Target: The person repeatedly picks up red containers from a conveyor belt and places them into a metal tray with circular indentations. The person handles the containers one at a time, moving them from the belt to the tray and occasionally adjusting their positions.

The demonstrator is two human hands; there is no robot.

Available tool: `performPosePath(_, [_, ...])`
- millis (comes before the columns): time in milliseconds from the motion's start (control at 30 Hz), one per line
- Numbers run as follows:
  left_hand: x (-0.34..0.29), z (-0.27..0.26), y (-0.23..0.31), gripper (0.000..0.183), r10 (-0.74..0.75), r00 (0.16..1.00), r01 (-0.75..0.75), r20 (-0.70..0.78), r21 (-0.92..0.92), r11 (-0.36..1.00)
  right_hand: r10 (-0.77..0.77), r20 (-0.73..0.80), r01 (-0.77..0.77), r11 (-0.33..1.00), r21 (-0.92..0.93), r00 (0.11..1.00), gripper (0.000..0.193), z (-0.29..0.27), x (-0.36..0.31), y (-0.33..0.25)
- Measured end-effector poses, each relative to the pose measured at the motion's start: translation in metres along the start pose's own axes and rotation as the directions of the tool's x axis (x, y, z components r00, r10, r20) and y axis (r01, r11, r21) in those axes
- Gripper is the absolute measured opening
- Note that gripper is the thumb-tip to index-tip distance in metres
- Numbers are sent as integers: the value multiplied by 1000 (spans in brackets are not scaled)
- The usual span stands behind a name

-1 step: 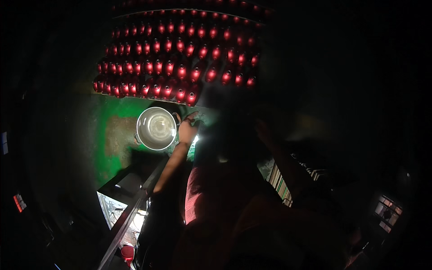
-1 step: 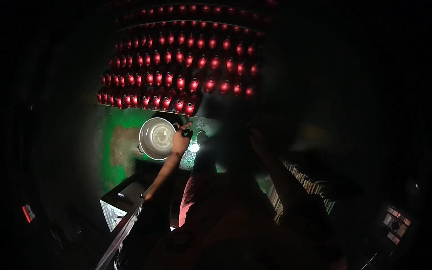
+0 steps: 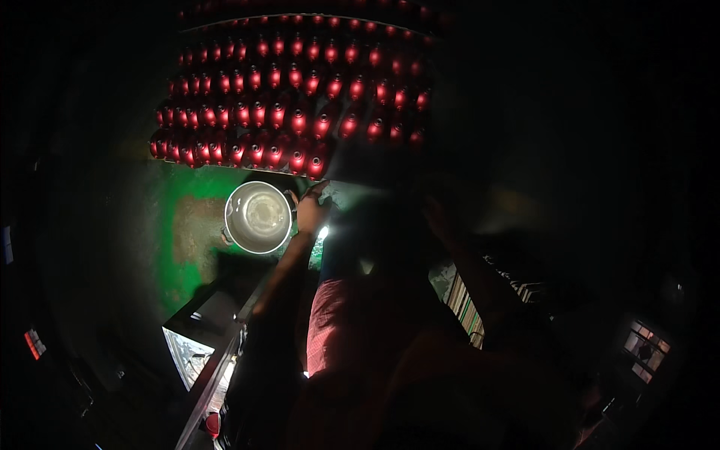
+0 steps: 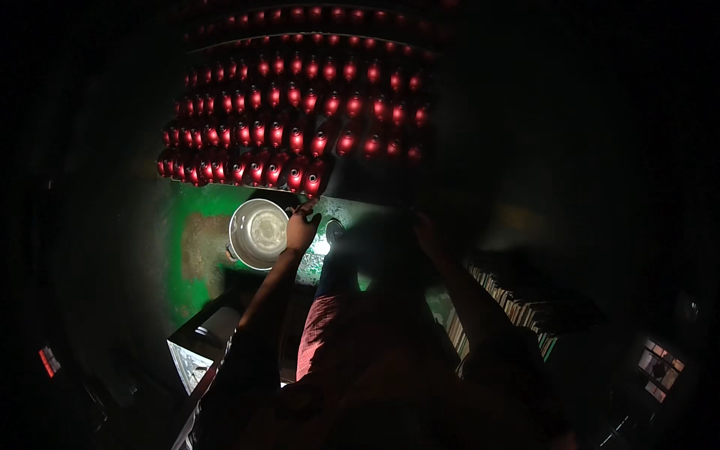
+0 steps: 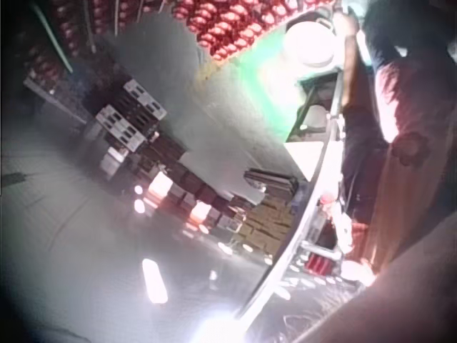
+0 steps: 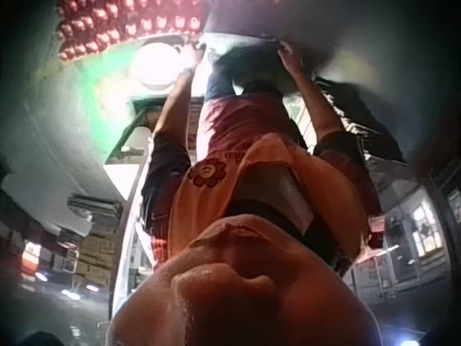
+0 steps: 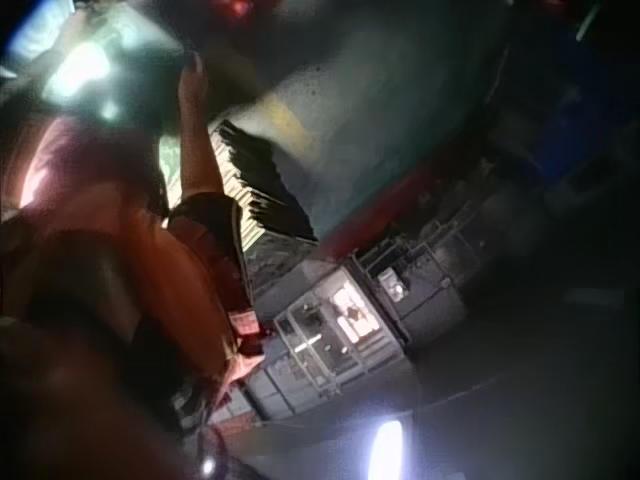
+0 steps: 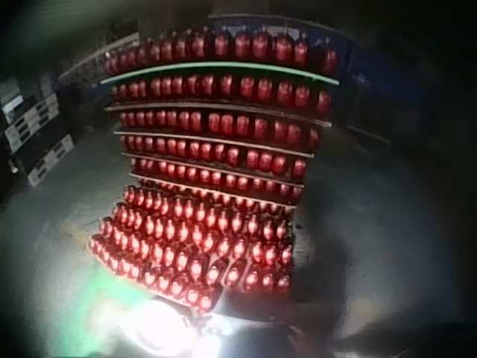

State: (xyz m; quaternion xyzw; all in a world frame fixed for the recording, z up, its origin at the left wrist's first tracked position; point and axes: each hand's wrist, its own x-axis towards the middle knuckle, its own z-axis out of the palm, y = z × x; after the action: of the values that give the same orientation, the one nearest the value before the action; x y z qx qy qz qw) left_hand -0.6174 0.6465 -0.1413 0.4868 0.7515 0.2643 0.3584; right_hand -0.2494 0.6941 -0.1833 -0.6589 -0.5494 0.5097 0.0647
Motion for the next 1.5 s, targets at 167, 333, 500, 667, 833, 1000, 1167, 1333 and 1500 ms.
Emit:
performPosePath(167, [144,60,-13,60,175,975,-207,140,255,945,-289,-252,208,930,-304,923,52,29,123,18])
performPosePath(333, [235,141,-32,67,335,939,-343,79,302,889,-535,-391,84,662,-744,749,60,47,266,25])
performPosePath(500, [274,197,-46,50,338,935,-268,-111,404,875,-450,-460,117,800,-588,765,64,43,304,33])
performPosePath(667, [279,204,-46,43,254,940,-187,-228,278,942,-198,-485,215,976,-21,852,62,23,311,40])
performPosePath(833, [234,155,-18,48,-87,980,72,-179,-90,993,-89,-452,228,938,262,887,66,-37,266,34])
performPosePath(1000, [120,52,-6,64,-170,979,100,-116,-451,887,37,-209,111,752,650,977,70,-82,185,16])
performPosePath(1167, [8,-16,-53,71,-444,894,112,57,-989,98,-195,256,-97,585,805,947,65,-25,138,-32])
performPosePath(1333, [-66,-38,-139,42,-557,771,54,307,-904,-424,-275,674,-528,449,721,686,53,133,102,-91])
performPosePath(1500, [-97,-70,-228,46,-169,971,-20,168,-648,-762,-604,710,-849,99,519,363,50,296,73,-156])
